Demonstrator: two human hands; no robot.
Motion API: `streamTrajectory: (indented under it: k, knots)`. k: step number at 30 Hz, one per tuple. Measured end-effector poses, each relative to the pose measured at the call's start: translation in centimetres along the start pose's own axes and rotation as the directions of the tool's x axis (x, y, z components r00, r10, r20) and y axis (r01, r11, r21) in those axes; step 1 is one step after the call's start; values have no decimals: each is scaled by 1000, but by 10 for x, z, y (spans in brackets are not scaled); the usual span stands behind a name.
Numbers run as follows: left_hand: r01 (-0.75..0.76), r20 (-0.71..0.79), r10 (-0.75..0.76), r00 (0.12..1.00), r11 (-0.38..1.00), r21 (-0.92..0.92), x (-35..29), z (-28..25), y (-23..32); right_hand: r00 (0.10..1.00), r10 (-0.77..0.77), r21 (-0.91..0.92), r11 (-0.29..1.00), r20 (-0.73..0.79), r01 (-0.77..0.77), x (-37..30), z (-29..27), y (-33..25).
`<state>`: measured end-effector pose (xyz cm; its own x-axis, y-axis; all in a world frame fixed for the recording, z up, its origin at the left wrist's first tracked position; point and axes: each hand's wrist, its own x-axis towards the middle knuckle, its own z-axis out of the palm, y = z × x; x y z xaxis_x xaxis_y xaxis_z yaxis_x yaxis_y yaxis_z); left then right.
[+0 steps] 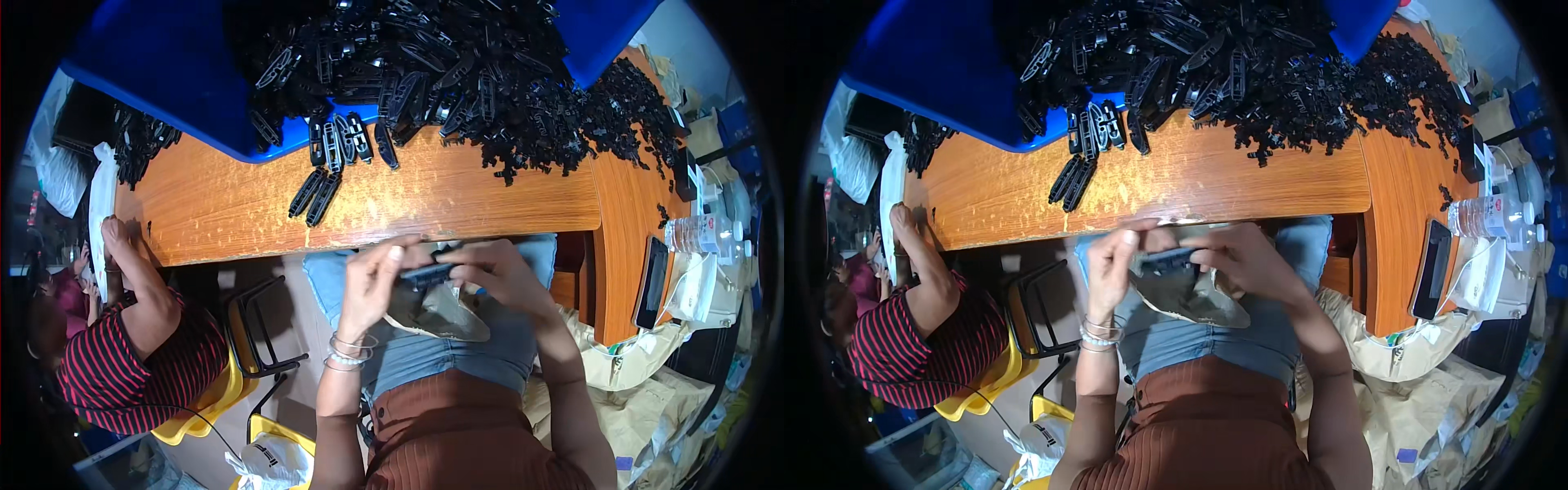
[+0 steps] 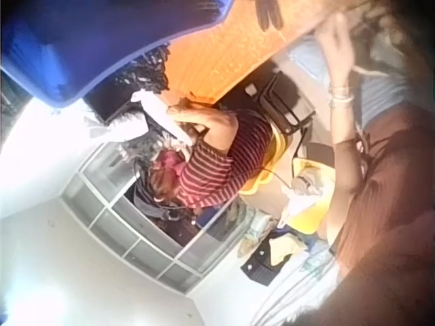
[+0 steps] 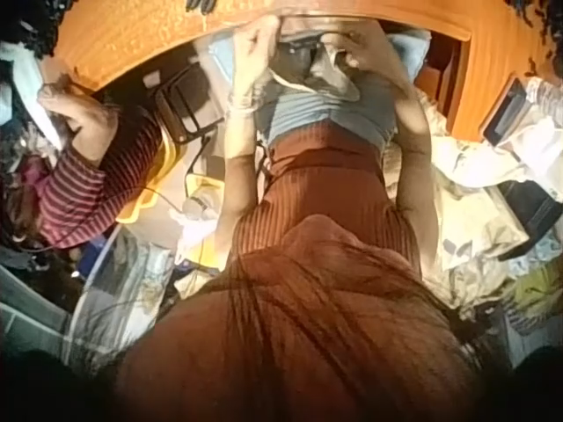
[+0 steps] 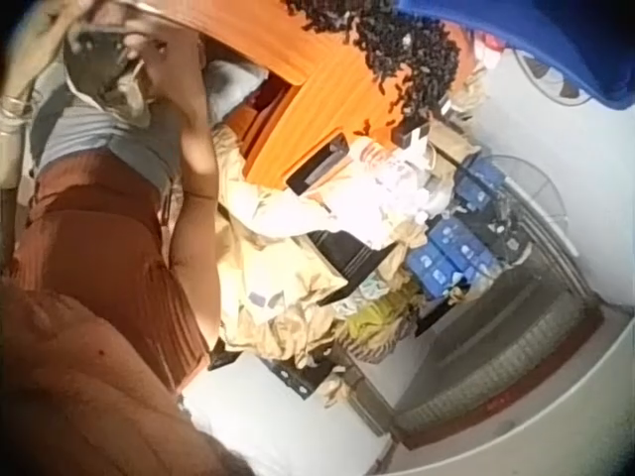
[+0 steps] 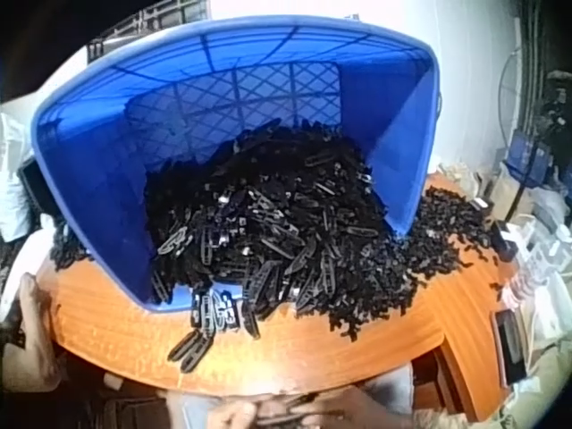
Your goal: Assembling small black plastic components by hand at a workbench.
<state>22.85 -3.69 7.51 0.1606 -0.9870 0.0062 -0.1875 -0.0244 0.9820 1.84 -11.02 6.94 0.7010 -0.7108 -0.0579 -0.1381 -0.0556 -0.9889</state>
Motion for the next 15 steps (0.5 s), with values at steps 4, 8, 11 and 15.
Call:
streamTrajectory:
  k: [4,8,11,15]
  knots:
    - [-52,-342,507,791,612,789,28,-29,-5,900,-423,-330,869,-106,369,31,-13,7]
    - [70,-278,415,866,451,890,39,-39,-13,716,-616,-765,618,-330,179,87,-32,10]
    - [-19,-197,391,899,484,875,39,-34,-8,774,-562,-937,330,-292,-114,106,-36,9]
    - [-120,-150,443,884,525,842,38,-35,-10,802,-545,-954,283,-243,-97,102,-27,9]
